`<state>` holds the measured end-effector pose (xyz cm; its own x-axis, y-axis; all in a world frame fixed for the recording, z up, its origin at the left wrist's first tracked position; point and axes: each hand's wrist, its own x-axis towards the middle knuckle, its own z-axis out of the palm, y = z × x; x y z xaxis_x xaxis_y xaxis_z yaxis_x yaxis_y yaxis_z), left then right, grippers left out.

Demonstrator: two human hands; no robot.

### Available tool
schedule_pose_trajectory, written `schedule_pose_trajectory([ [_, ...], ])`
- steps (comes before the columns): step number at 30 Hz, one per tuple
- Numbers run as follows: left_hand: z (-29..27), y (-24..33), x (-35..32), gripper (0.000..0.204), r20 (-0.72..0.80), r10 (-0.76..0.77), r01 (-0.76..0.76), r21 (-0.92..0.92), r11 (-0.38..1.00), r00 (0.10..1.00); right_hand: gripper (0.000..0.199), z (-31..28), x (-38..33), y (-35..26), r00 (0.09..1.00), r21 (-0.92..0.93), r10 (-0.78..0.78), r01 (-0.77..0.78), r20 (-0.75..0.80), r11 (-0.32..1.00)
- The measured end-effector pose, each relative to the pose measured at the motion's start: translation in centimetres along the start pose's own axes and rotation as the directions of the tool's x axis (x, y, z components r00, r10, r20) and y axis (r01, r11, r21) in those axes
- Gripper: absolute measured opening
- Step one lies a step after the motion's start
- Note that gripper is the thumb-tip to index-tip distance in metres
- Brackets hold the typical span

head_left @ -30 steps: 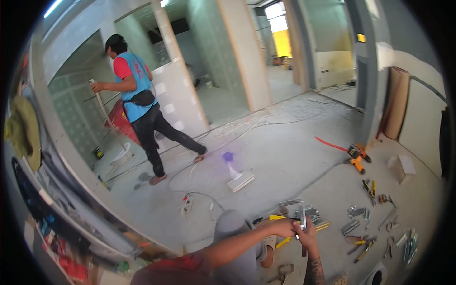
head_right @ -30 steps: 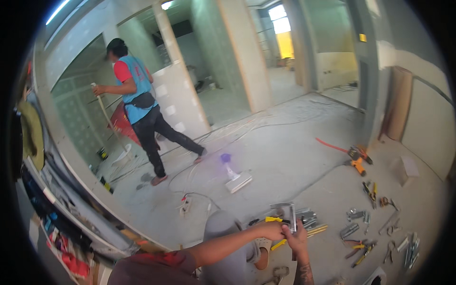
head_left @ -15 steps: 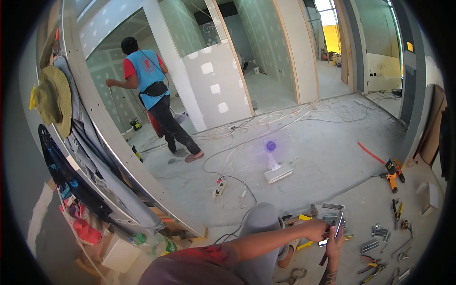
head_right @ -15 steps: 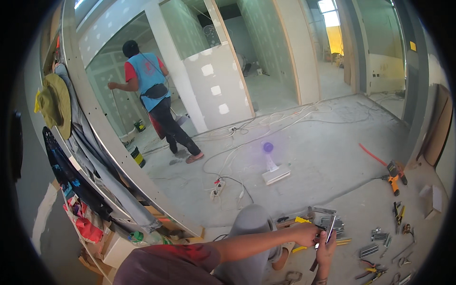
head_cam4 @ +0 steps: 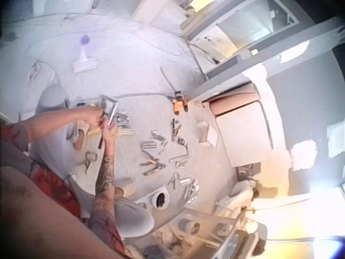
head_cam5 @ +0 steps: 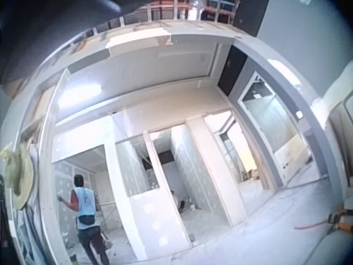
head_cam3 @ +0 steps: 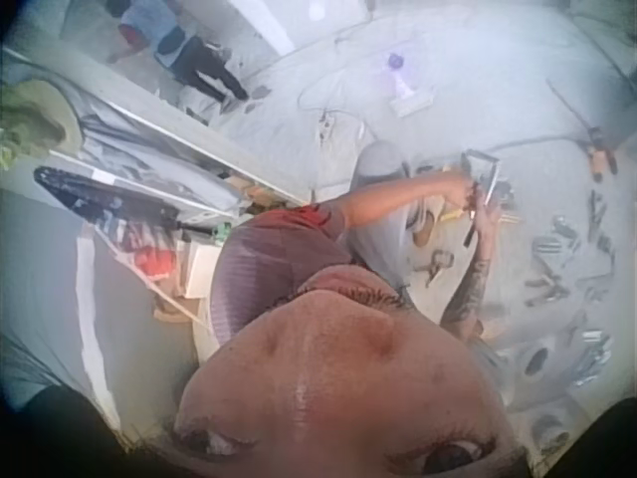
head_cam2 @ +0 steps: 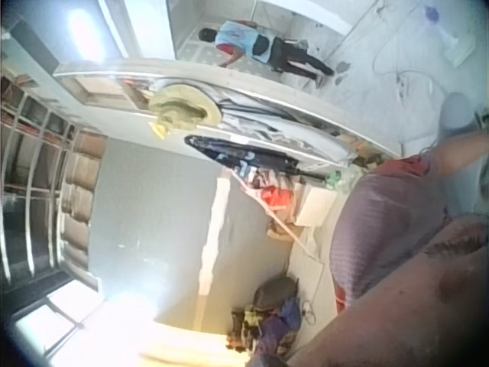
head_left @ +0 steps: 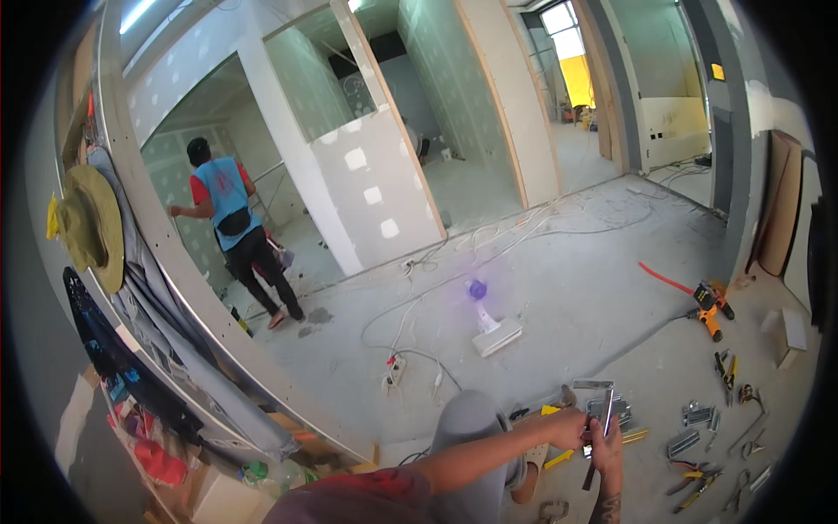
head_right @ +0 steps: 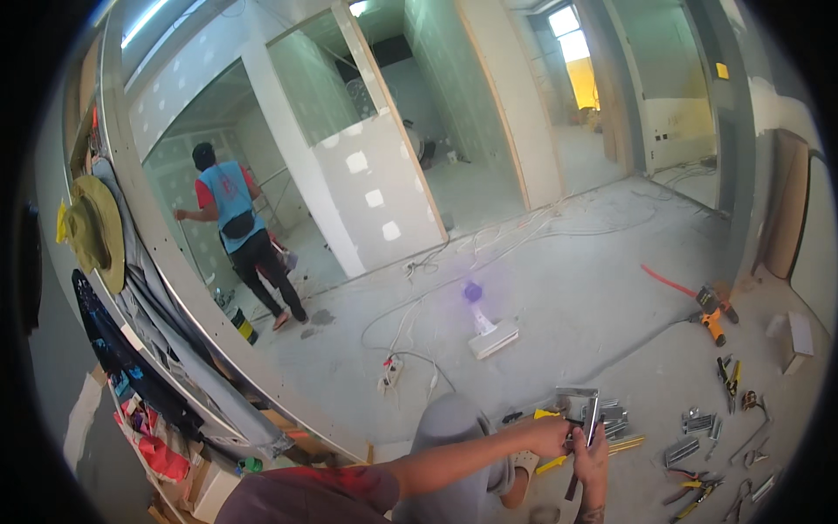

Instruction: Assembling and riveting together L-shaped metal brackets using a drill and a hand riveter.

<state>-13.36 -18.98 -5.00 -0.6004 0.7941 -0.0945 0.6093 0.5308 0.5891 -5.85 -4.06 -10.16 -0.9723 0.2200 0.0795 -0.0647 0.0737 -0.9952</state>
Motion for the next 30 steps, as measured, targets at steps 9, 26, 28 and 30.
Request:
schedule_pose_trajectory([
  [9, 2.6, -2.0, 1.2, 0.026, 0.033, 0.004, -0.006, 0.055, 0.998, 0.999, 0.055, -1.3, 0.4, 1.3, 0.998, -0.273, -0.051, 0.055, 0.021, 0.96],
  [26, 4.9, -7.0, 1.3, 0.022, 0.043, -0.081, 0.088, -0.22, 0.971, 0.996, 0.105, -3.0, 1.5, 1.7, 0.975, -0.38, 0.1, -0.017, 0.199, 0.925],
  [28, 3.9, -5.1, 0.7, 0.023, 0.048, -0.078, 0.086, -0.209, 0.974, 0.996, 0.104, -3.2, 1.9, 3.1, 0.983, -0.324, 0.0, 0.06, 0.182, 0.944],
  [30, 3.4, -4.1, 0.6, 0.027, 0.053, -0.081, 0.09, -0.207, 0.974, 0.995, 0.104, -3.7, 1.2, 3.5, 0.982, -0.274, -0.092, 0.135, 0.166, 0.952],
])
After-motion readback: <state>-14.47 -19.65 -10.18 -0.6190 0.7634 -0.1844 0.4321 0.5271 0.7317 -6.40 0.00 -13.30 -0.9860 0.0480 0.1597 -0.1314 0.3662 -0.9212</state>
